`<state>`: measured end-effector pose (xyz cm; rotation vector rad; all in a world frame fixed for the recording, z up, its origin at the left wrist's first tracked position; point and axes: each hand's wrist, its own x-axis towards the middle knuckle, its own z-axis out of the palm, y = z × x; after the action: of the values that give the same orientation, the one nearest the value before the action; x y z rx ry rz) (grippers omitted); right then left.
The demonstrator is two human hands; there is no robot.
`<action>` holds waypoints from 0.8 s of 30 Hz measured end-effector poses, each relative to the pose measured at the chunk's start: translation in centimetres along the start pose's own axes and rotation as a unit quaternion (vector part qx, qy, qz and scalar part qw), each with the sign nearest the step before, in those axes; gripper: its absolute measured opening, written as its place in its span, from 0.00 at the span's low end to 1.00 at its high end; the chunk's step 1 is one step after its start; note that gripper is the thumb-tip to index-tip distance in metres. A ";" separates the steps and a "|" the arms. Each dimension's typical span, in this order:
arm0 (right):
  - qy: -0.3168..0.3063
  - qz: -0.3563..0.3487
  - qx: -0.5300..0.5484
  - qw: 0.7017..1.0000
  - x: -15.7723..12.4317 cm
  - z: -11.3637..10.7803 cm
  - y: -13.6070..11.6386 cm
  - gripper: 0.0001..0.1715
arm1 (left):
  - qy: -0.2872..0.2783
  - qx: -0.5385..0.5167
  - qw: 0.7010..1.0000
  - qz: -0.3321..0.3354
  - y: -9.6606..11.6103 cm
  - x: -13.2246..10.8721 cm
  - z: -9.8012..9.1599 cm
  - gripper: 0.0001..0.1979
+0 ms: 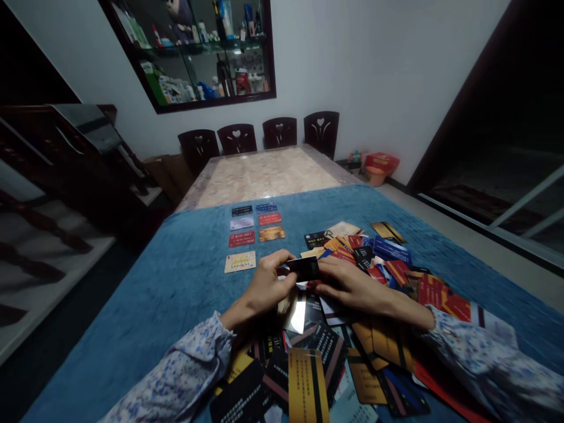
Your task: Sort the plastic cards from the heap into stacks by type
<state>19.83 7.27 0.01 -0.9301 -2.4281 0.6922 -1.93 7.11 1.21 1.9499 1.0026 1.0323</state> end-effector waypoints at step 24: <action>0.213 0.070 0.045 0.973 -0.3 -1.1 0.6 0.12 | 0.016 0.195 0.976 0.093 -1.5 -0.4 -0.4 0.37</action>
<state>20.91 7.80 0.40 -1.0936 -1.9541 0.5747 -2.88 7.54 0.01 2.3909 1.1244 1.0275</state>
